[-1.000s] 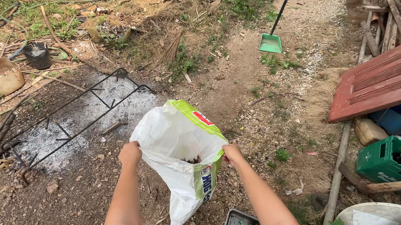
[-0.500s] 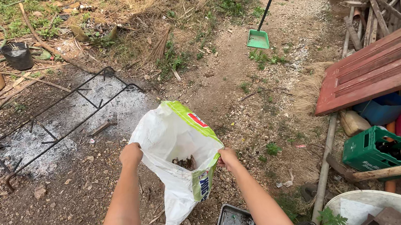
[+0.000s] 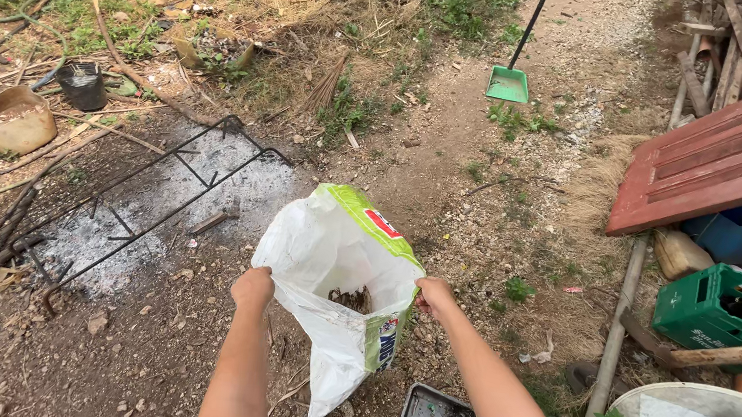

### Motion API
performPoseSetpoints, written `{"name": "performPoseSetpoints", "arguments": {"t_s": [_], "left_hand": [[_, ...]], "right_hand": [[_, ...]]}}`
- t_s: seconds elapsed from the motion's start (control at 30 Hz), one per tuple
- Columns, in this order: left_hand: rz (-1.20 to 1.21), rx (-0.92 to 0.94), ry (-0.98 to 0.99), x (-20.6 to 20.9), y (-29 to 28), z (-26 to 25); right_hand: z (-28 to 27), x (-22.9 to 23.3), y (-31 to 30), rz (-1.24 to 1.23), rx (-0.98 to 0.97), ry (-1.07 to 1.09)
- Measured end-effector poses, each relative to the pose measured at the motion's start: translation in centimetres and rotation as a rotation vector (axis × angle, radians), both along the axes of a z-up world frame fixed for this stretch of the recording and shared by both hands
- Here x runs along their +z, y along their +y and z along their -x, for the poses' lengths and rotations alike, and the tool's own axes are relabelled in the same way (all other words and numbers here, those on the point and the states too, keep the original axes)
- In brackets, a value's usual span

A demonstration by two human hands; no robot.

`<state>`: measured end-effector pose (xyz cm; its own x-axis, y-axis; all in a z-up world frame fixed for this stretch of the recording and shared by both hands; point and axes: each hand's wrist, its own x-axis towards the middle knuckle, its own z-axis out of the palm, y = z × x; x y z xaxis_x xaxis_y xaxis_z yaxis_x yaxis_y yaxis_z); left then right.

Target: The person picks up trash by hand, pulls a plant from the ground, moves several large bags and containers, and uses a broom and dustpan to sweep debris in a cluttered outdoor area.

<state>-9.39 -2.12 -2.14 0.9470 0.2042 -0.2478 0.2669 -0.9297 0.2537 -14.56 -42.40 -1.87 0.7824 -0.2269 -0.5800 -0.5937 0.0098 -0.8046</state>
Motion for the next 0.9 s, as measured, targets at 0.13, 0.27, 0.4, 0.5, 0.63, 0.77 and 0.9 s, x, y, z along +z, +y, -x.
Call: {"name": "performPoseSetpoints", "arguments": {"t_s": [0.13, 0.27, 0.4, 0.5, 0.63, 0.77, 0.9], "left_hand": [[-0.086, 0.001, -0.032, 0.1, 2.9, 3.6], [-0.100, 0.108, -0.126, 0.3, 5.7, 9.0], [-0.058, 0.306, -0.257, 2.2, 10.2, 13.2], [0.009, 0.456, -0.450, 3.0, 13.0, 16.6], [0.004, 0.578, -0.527, 4.2, 16.0, 20.9], [0.012, 0.767, -0.590, 4.3, 19.1, 25.4], [-0.037, 0.894, -0.583, 3.6, 23.2, 29.9]], "right_hand": [[-0.8, 0.4, 1.6, -0.004, 0.081, -0.055], [-2.2, 1.3, 3.7, -0.077, 0.135, -0.133], [-3.9, 2.4, 8.0, -0.150, 0.154, -0.224], [-3.8, 2.3, 10.8, -0.192, 0.204, -0.286], [-2.9, 2.1, 16.0, -0.248, 0.313, -0.263], [-1.4, 1.0, 21.4, -0.206, 0.479, -0.212], [-0.4, -0.4, 27.4, -0.251, 0.655, -0.199]]}}
